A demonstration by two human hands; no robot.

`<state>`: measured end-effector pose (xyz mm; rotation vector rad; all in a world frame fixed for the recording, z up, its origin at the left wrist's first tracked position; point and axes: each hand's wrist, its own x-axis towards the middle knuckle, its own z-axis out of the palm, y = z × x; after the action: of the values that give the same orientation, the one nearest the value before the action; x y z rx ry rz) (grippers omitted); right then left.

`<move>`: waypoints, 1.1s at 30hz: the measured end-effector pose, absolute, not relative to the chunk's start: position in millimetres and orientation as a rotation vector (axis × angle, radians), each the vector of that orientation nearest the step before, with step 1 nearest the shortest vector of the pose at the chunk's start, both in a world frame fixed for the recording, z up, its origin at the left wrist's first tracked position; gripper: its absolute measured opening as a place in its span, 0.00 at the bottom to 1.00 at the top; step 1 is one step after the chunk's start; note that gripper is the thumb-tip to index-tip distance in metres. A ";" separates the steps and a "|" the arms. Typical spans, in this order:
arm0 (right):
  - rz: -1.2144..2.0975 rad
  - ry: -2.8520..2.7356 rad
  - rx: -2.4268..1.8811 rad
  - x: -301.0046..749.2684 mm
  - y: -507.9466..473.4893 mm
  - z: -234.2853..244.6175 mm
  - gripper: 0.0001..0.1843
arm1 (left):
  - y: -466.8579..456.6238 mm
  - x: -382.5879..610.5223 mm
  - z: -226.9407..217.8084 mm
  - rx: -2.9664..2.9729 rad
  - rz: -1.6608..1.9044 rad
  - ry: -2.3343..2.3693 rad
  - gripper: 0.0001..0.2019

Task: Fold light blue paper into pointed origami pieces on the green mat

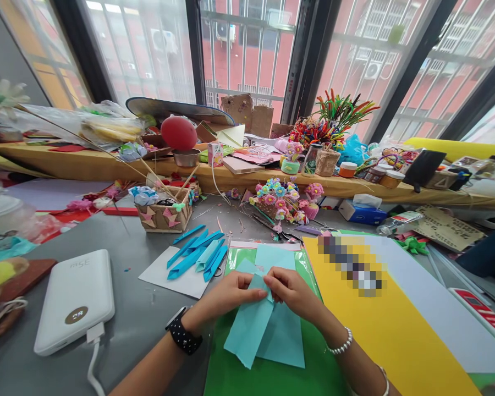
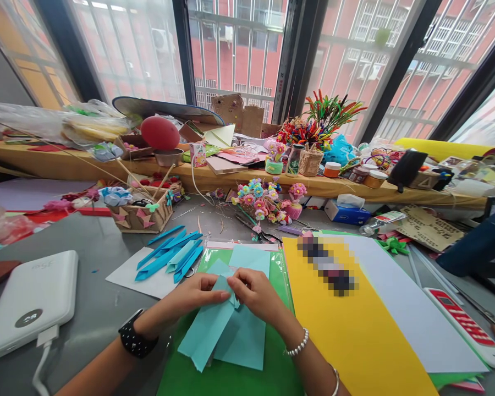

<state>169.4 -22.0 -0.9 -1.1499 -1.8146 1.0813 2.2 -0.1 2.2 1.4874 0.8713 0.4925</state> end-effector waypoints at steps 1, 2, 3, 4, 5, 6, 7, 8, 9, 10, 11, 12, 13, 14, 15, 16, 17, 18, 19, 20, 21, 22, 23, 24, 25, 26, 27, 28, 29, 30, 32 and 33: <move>1.118 -1.825 -1.146 170.5 -21.4 -1.2 0.18 | 0.1 2.2 3.0 1.495 0.492 0.870 0.16; 1.167 -1.835 -1.141 171.6 -20.7 -1.6 0.18 | 0.6 2.1 3.7 1.500 0.493 0.857 0.16; 1.223 -1.841 -1.136 172.6 -19.9 -2.0 0.18 | 1.2 2.0 4.1 1.500 0.499 0.838 0.16; 1.273 -1.844 -1.133 173.5 -19.2 -2.4 0.19 | 1.8 1.8 4.4 1.495 0.504 0.824 0.16; 1.309 -1.846 -1.129 174.0 -18.6 -2.7 0.20 | 2.4 1.6 4.6 1.485 0.510 0.819 0.16; 1.325 -1.847 -1.129 174.2 -18.3 -2.9 0.20 | 2.8 1.6 4.7 1.473 0.517 0.824 0.16; 1.314 -1.848 -1.134 174.0 -18.2 -2.9 0.20 | 3.1 1.6 4.9 1.461 0.523 0.834 0.15; 1.289 -1.851 -1.138 173.6 -18.4 -2.8 0.20 | 3.2 1.8 5.1 1.451 0.531 0.840 0.15; 1.262 -1.852 -1.141 172.9 -18.7 -2.6 0.20 | 3.3 2.0 5.3 1.445 0.539 0.841 0.15; 1.239 -1.853 -1.140 172.3 -19.0 -2.4 0.20 | 3.4 2.3 5.4 1.442 0.544 0.833 0.14; 1.225 -1.850 -1.136 171.9 -19.3 -2.3 0.20 | 3.6 2.4 5.4 1.442 0.549 0.828 0.14; 1.222 -1.843 -1.129 171.8 -19.4 -2.2 0.20 | 4.1 2.3 5.2 1.445 0.551 0.829 0.14; 1.237 -1.834 -1.120 172.1 -19.4 -2.3 0.19 | 4.9 1.8 4.9 1.451 0.550 0.836 0.14; 1.273 -1.823 -1.108 172.8 -19.3 -2.3 0.19 | 5.8 0.8 4.6 1.462 0.544 0.846 0.14; 1.327 -1.816 -1.091 173.8 -19.0 -2.4 0.18 | 6.9 -0.5 4.4 1.481 0.532 0.852 0.14; 1.393 -1.815 -1.068 175.1 -18.7 -2.5 0.16 | 7.9 -2.2 4.5 1.512 0.512 0.853 0.13; 1.462 -1.820 -1.044 176.3 -18.4 -2.5 0.15 | 8.6 -4.1 4.9 1.555 0.483 0.852 0.13; 1.530 -1.829 -1.019 177.3 -18.3 -2.6 0.14 | 8.8 -5.9 5.8 1.609 0.444 0.850 0.13; 1.580 -1.837 -1.001 177.9 -18.3 -2.7 0.13 | 8.6 -7.5 7.1 1.671 0.398 0.843 0.14; 1.608 -1.839 -0.995 177.9 -18.4 -2.8 0.13 | 7.8 -8.7 8.5 1.734 0.348 0.837 0.14; 1.612 -1.837 -1.000 177.5 -18.7 -2.9 0.12 | 6.8 -9.5 9.9 1.793 0.302 0.828 0.15; 1.600 -1.835 -1.012 176.6 -19.1 -3.1 0.13 | 5.7 -9.8 11.0 1.844 0.264 0.824 0.16; 1.575 -1.835 -1.025 175.5 -19.5 -3.2 0.13 | 4.9 -9.8 11.6 1.883 0.240 0.821 0.17; 1.535 -1.832 -1.043 174.3 -19.6 -3.4 0.13 | 4.5 -9.6 11.6 1.908 0.233 0.824 0.18; 1.484 -1.825 -1.068 173.2 -19.5 -3.6 0.14 | 4.8 -9.4 11.0 1.916 0.248 0.836 0.18; 1.431 -1.803 -1.100 172.5 -19.0 -3.9 0.14 | 6.1 -9.4 9.7 1.902 0.295 0.854 0.17; 1.375 -1.752 -1.141 172.3 -18.1 -4.4 0.14 | 8.1 -9.5 7.9 1.867 0.377 0.879 0.14; 1.318 -1.673 -1.185 172.7 -16.8 -5.1 0.15 | 11.0 -9.8 5.7 1.809 0.489 0.912 0.11; 1.266 -1.570 -1.222 173.6 -15.2 -5.9 0.16 | 14.3 -10.2 3.3 1.730 0.623 0.953 0.10; 1.230 -1.453 -1.247 174.8 -13.5 -6.8 0.16 | 17.8 -10.6 0.7 1.644 0.766 1.011 0.14; 1.216 -1.225 -1.238 177.2 -10.7 -8.1 0.16 | 23.4 -10.2 -3.9 1.465 0.978 1.134 0.22; 1.232 -1.130 -1.215 177.8 -9.9 -8.2 0.16 | 24.9 -9.1 -5.7 1.397 1.028 1.184 0.24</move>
<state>177.8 -9.9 -8.2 -1.2151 -1.1298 1.2321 -9.1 24.9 -5.7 1.3968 1.1838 1.0284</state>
